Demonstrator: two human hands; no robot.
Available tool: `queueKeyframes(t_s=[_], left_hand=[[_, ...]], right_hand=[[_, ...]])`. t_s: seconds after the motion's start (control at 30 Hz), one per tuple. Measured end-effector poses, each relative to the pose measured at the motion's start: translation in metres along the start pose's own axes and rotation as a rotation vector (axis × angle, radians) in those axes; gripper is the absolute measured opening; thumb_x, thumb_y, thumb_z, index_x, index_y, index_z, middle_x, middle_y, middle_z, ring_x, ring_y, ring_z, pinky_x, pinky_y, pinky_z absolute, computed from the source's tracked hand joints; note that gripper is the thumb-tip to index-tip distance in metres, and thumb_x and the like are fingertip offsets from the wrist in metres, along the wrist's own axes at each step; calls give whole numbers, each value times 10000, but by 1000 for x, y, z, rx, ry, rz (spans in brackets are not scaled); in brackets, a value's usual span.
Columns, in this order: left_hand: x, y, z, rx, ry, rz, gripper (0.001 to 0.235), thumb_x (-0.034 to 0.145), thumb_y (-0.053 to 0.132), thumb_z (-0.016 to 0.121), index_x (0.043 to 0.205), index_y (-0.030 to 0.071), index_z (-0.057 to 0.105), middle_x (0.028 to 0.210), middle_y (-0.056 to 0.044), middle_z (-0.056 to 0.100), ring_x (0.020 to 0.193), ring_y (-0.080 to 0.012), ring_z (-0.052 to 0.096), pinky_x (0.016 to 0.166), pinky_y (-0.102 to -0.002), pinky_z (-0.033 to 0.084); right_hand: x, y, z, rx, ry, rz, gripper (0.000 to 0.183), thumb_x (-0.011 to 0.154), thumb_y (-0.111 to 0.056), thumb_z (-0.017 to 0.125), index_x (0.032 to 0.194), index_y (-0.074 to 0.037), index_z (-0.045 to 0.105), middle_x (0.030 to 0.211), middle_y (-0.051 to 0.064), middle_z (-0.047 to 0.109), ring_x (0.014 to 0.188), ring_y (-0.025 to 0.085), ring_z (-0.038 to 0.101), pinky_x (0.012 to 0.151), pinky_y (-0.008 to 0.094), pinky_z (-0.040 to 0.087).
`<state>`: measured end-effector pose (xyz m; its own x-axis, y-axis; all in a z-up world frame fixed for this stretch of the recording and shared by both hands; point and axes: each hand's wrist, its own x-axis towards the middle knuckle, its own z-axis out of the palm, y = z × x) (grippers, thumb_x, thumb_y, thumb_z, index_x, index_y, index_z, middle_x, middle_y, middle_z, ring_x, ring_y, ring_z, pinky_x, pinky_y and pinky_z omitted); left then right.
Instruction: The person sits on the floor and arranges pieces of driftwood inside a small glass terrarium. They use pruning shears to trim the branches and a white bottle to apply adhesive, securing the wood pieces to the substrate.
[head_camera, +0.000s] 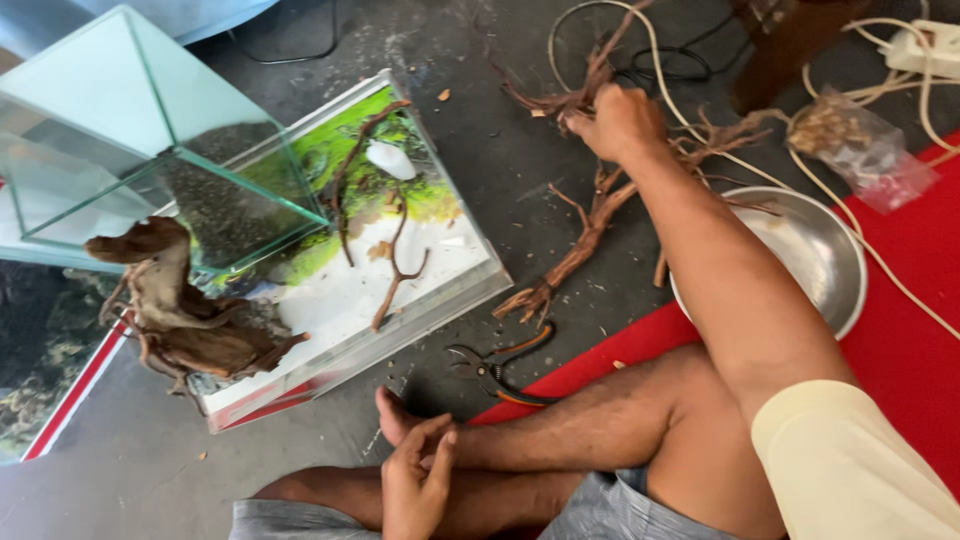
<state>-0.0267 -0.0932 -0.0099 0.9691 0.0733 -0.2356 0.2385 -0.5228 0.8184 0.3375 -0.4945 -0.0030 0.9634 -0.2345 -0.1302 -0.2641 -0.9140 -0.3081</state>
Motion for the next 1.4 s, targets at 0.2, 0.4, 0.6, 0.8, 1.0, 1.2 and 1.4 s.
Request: queueKeyframes(t_s=[0.2,0.4,0.6,0.8,1.0,1.2,1.4], left_hand=[[21,29,-16,62,167,177,259,950,248,729,1154,114,816,1103,-52,872,1039,-126,806,1059,-296,528],[82,107,-44,479,450,483,321,980,292,758,1250,120,727,1198,-85,733,1149,-309,676,955,-414,540],[133,88,-41,720,414,502,244,980,250,737,1193,137,775,1031,-59,714,990,-348,642,680,-490,551],[133,82,-43,784,523,565,70,1004,202,661,1018,159,715,935,-63,643,908,-338,623,647,-474,502],[81,107,-62,717,577,600,84,1044,202,615,1053,141,673,1008,-72,661,892,-341,652,692,-462,517],[48,101,-67,719,685,611,117,1056,265,613,1167,259,650,1036,42,622,756,-213,731,653,-332,597],[32,87,-81,416,620,620,100,1045,298,668,1131,260,704,1013,77,648,792,-219,760,655,-322,611]], right_hand=[[-8,-13,1,-175,-264,-18,550,1090,-505,678,1128,42,727,1105,261,698,886,482,686,699,623,573],[-11,-11,2,-196,79,-312,348,994,-465,748,1160,-166,808,1202,182,735,1108,446,689,790,604,580],[-74,-42,-58,-42,155,-518,376,1032,-427,728,1214,-101,781,1232,168,726,1109,413,682,823,560,549],[-122,-50,-72,134,308,-765,226,1009,-260,781,1136,-75,808,1105,96,769,1026,306,725,910,433,540],[-207,-120,-109,364,300,-1069,277,1028,-164,778,1195,57,787,1175,211,750,1059,328,714,968,430,565],[-257,-170,-75,583,-252,-821,512,879,-255,825,1292,27,715,1148,278,764,959,403,778,701,454,650],[-270,-185,-43,813,-409,-627,172,917,-62,761,1076,-49,826,750,116,792,610,150,733,525,278,609]])
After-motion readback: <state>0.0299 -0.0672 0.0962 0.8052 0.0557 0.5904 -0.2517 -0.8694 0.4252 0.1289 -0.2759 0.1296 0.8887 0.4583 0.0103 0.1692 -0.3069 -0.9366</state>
